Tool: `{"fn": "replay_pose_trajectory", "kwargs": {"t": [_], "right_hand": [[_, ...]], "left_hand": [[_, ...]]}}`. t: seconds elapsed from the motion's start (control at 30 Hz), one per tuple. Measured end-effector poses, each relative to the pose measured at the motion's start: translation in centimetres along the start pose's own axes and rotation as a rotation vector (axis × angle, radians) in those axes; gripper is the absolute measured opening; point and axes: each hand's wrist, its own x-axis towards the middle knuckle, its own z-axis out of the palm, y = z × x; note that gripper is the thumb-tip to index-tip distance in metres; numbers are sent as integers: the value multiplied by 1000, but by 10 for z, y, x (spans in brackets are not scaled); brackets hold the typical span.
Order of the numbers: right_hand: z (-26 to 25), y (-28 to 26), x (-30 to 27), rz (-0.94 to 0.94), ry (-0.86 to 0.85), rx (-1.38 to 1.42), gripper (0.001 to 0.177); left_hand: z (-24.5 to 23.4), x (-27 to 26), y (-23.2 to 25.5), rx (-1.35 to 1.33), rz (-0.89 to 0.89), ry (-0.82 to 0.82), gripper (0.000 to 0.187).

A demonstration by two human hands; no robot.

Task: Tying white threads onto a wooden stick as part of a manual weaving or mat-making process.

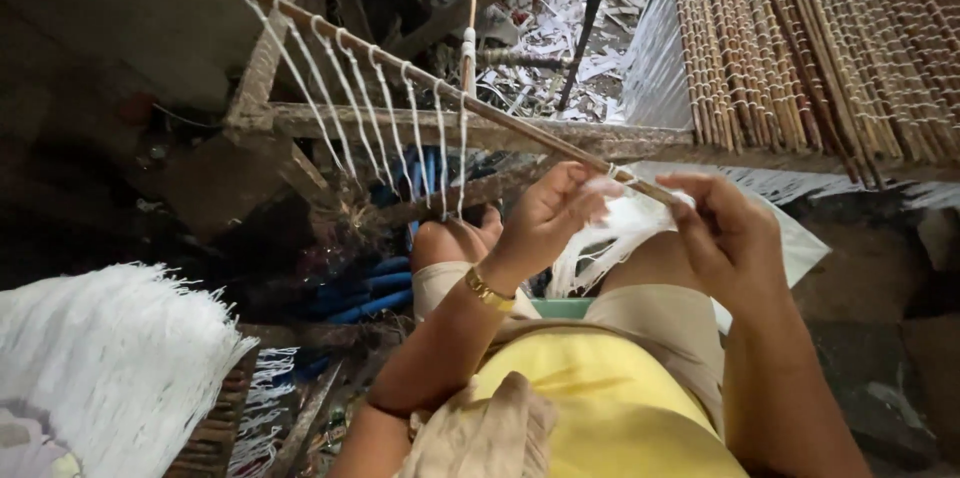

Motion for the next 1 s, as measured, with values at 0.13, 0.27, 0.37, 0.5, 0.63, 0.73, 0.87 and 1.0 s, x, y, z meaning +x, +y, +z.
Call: {"fn": "replay_pose_trajectory", "kwargs": {"t": [0.13,0.27,0.37,0.5,0.63,0.73,0.87,1.0], "right_hand": [[-6,-2,-1,12,-72,-25,12],[-9,-3,-4,40,-35,-115,9],[-10,-1,-3,42,-20,-109,11],[-10,-3,-2,27,-32,-138,13],[-11,-5,-3,44,-35,-110,11],[-10,-2,-1,51,-31,-87,12],[-6,-4,3,36,-20,-110,17],[2,-10,3,79,-19,-98,12]], "left_hand": [[-18,-4,-4,180,-22,-126,20],[-35,-5,-11,502,27,81,44],[-21,0,-5,299,81,143,29],[-3,-3,-23,424,116,79,33],[0,-5,-31,83,-38,100,14],[-2,-2,-32,-166,-50,149,10],[-4,-4,-80,-1313,-374,0,19],[34,-4,-16,-1161,-232,-39,33]]}}
